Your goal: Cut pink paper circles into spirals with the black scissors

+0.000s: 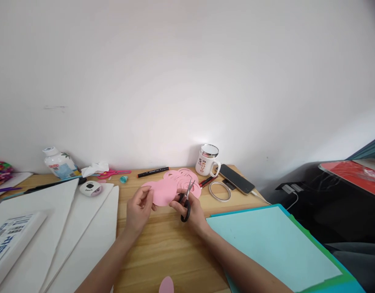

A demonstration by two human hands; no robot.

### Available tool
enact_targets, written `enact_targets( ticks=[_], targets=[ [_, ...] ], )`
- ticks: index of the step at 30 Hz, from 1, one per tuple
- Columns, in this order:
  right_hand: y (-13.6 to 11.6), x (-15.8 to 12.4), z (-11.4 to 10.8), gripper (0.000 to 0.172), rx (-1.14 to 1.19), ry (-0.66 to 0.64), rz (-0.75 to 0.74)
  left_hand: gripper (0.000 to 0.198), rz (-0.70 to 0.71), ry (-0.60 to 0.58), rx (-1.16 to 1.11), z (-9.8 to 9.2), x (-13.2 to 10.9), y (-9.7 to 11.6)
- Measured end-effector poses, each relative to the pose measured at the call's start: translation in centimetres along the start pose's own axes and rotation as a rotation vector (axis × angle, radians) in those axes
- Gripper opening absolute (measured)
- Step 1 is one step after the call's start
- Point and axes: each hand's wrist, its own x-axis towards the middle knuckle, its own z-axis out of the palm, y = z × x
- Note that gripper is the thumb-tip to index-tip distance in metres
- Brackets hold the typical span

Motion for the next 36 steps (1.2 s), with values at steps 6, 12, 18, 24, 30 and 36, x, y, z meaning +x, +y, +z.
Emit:
enact_targets(
  ticks=[6,12,18,24,30,36],
  targets=[
    [-0.6,-0.1,-0.1,0.035,-0.059,0.017,-0.051,0.028,-0.212,-0.413,-0.043,0.1,-0.1,-0.1],
    [-1.2,-0.4,0.1,0.035,-0.034,-0.163,-0.052,0.049,-0.291,-0.437,0.016,0.4,-0.6,-0.1],
    [-0.5,-1.5,0.4,0.052,0.021,-0.481,0.133,0.050,-0.186,-0.145,-0.033,0.1,-0.5,1.1],
    [-1.0,-1.8,0.7,0.052,0.005,-0.549,0.109,0.050,-0.133,-0.216,0.016,0.6,-1.0,1.6],
    [-1.5,-1.8,0.8,0.051,-0.014,-0.524,0.057,0.034,-0.126,-0.212,0.063,0.8,-1.2,1.4],
    [-1.3,-1.7,0.8,0.045,0.025,-0.529,0.013,0.021,-0.111,-0.143,0.080,0.7,-1.1,1.4]
  ],
)
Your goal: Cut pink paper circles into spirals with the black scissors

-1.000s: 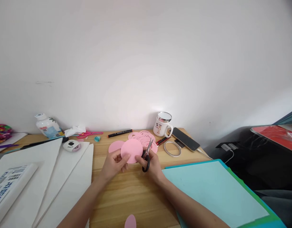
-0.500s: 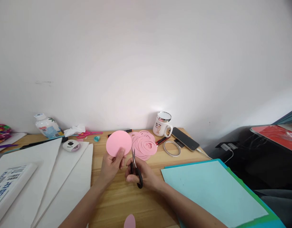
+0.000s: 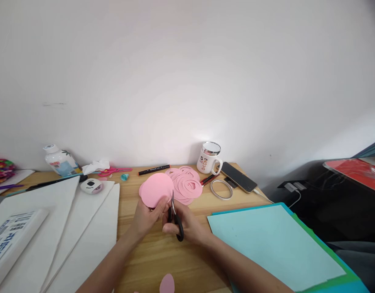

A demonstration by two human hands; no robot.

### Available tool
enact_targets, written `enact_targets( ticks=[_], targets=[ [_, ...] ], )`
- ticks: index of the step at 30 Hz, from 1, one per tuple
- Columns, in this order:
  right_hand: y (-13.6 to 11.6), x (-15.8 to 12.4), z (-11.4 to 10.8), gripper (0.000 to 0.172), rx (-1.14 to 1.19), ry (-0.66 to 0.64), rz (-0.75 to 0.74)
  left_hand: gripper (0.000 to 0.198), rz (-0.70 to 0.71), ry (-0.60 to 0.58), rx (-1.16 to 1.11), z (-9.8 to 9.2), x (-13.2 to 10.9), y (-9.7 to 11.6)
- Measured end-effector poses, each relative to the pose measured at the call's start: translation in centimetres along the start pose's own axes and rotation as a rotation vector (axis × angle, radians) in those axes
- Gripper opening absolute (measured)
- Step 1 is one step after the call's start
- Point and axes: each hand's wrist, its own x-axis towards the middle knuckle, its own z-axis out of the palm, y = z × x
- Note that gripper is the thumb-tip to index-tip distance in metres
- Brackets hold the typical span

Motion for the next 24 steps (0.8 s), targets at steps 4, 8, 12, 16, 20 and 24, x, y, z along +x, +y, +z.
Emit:
enact_targets(
  ticks=[4,8,12,16,20,24],
  targets=[
    [-0.1,0.1,0.3,0.047,0.007,0.032,-0.001,0.024,-0.020,-0.024,0.021,0.0,-0.1,0.0],
    [-0.2,0.0,0.7,0.048,0.033,0.061,-0.022,0.025,-0.017,-0.033,0.015,0.1,-0.2,0.1],
    [-0.1,0.0,1.0,0.046,0.048,0.079,-0.043,0.023,-0.011,-0.010,-0.006,0.2,-0.2,0.2],
    [0.2,0.0,1.1,0.047,0.065,0.092,-0.053,0.023,-0.008,-0.003,-0.022,0.2,-0.1,0.3],
    [0.3,0.1,1.2,0.044,0.056,0.118,-0.076,0.023,-0.009,-0.011,-0.041,0.2,-0.1,0.4],
    [0.0,0.1,1.3,0.046,0.031,0.140,-0.076,0.021,-0.002,-0.027,-0.033,0.2,-0.2,0.4]
  ],
)
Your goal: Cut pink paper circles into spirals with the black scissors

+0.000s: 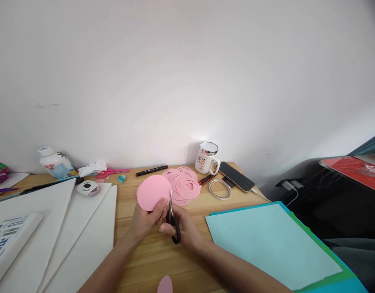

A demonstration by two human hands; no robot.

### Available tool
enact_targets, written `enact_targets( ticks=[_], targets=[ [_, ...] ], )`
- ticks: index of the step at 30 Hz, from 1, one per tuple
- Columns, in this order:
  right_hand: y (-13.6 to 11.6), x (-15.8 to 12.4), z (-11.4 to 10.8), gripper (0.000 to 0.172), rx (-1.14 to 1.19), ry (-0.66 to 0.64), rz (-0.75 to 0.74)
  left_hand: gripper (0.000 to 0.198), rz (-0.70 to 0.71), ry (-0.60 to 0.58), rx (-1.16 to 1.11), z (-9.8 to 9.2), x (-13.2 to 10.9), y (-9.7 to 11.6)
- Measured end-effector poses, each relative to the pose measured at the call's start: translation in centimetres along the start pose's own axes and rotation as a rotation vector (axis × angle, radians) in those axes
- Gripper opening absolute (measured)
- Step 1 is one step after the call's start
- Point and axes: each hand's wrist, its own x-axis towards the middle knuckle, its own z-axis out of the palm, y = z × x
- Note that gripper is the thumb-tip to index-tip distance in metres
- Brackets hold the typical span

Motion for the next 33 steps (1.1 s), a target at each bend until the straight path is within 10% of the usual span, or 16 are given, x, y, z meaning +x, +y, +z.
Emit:
enact_targets(
  ticks=[33],
  targets=[
    [1.1,-0.5,0.1,0.046,0.120,0.110,0.126,0.045,-0.079,-0.210,-0.114,-0.9,0.5,-1.9]
  ],
)
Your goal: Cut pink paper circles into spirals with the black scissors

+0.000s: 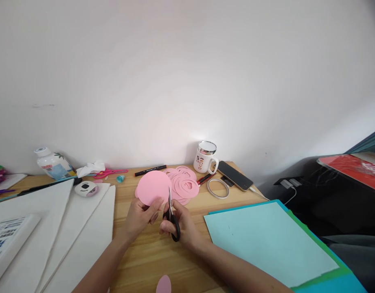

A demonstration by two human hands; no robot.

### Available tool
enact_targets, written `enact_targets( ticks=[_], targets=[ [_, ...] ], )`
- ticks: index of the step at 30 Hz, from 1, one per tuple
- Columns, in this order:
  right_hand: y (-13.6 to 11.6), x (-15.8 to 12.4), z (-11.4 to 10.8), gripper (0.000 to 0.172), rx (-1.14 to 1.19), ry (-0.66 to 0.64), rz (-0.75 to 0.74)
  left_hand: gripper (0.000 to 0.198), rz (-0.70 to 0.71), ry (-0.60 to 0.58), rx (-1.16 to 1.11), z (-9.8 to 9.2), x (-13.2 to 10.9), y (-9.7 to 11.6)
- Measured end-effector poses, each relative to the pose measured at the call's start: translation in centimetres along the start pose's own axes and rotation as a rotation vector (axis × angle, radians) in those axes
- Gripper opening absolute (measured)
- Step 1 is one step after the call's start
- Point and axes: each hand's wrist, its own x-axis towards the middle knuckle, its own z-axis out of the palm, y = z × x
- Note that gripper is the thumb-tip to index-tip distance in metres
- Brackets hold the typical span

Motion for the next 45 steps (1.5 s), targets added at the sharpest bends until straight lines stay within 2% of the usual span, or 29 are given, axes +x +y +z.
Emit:
enact_targets(
  ticks=[8,14,28,34,40,45],
  targets=[
    [-0.6,0.5,-0.2,0.046,0.016,-0.071,-0.095,0.040,-0.044,-0.059,0.060,-0.1,-0.1,0.6],
    [-1.0,0.4,-0.1,0.046,0.008,-0.049,-0.084,0.044,-0.018,-0.099,0.074,-0.3,0.0,0.3],
    [-0.6,0.2,-0.2,0.043,0.017,-0.001,-0.034,0.045,-0.053,-0.070,0.089,-0.5,0.1,0.2],
    [-0.2,0.1,0.0,0.042,0.016,0.013,-0.026,0.050,-0.024,-0.041,0.074,-0.2,0.2,0.6],
    [0.2,-0.1,0.4,0.043,-0.012,-0.016,0.010,0.038,-0.070,0.008,0.047,0.2,0.0,1.7],
    [-0.6,0.1,0.7,0.049,0.025,-0.049,-0.106,0.028,-0.117,0.003,0.013,0.4,-0.3,1.9]
  ],
)
